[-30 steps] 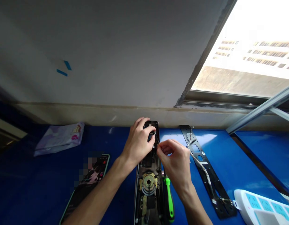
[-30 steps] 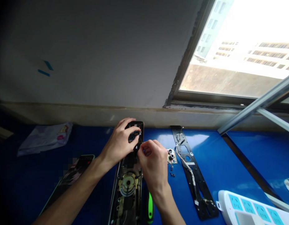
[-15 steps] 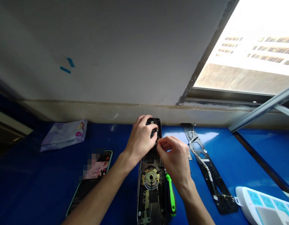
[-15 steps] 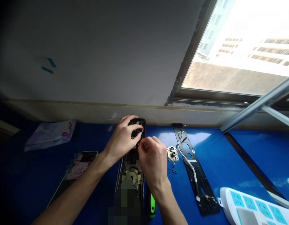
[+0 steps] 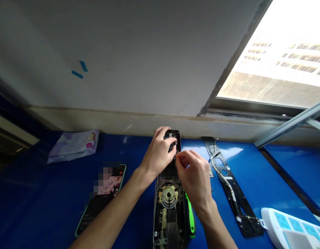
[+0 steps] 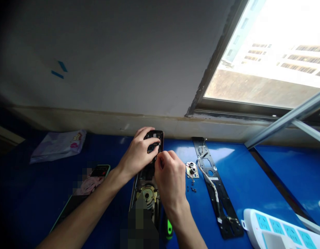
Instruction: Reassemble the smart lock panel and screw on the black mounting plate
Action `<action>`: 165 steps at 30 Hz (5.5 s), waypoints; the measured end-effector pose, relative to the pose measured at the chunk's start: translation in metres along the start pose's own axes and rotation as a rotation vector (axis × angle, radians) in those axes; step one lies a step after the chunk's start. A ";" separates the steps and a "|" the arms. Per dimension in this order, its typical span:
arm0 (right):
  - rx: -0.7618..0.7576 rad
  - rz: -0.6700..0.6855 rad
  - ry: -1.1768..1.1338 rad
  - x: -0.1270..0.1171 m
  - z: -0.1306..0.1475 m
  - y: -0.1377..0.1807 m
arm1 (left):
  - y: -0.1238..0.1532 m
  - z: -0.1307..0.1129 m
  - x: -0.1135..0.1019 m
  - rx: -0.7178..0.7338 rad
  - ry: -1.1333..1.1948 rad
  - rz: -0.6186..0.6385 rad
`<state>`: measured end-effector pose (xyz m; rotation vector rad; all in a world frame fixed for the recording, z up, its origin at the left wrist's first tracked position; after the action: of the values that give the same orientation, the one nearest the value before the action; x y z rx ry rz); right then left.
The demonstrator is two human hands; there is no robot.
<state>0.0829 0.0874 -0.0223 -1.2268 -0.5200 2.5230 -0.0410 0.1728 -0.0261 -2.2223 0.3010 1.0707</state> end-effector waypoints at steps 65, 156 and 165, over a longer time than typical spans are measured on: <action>0.243 0.254 -0.345 -0.012 -0.018 0.030 | 0.107 -0.020 0.001 -0.202 0.261 0.066; 0.471 0.384 0.246 -0.043 -0.128 0.027 | 0.060 -0.077 0.023 0.443 -0.116 0.338; 0.421 0.343 0.241 -0.043 -0.127 0.030 | 0.068 -0.075 0.025 0.419 -0.119 0.345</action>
<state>0.2064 0.0674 -0.0786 -1.5122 0.2894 2.5081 -0.0096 0.0740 -0.0416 -1.7622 0.8015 1.1841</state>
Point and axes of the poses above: each hand's wrist, its own y-axis away from the middle knuckle, its own x-axis out of the palm, z = x × y, the point moved 1 cm from there along -y, towards the middle knuckle, and after that the axes turned 7 degrees about z, right-handed, at the moved point
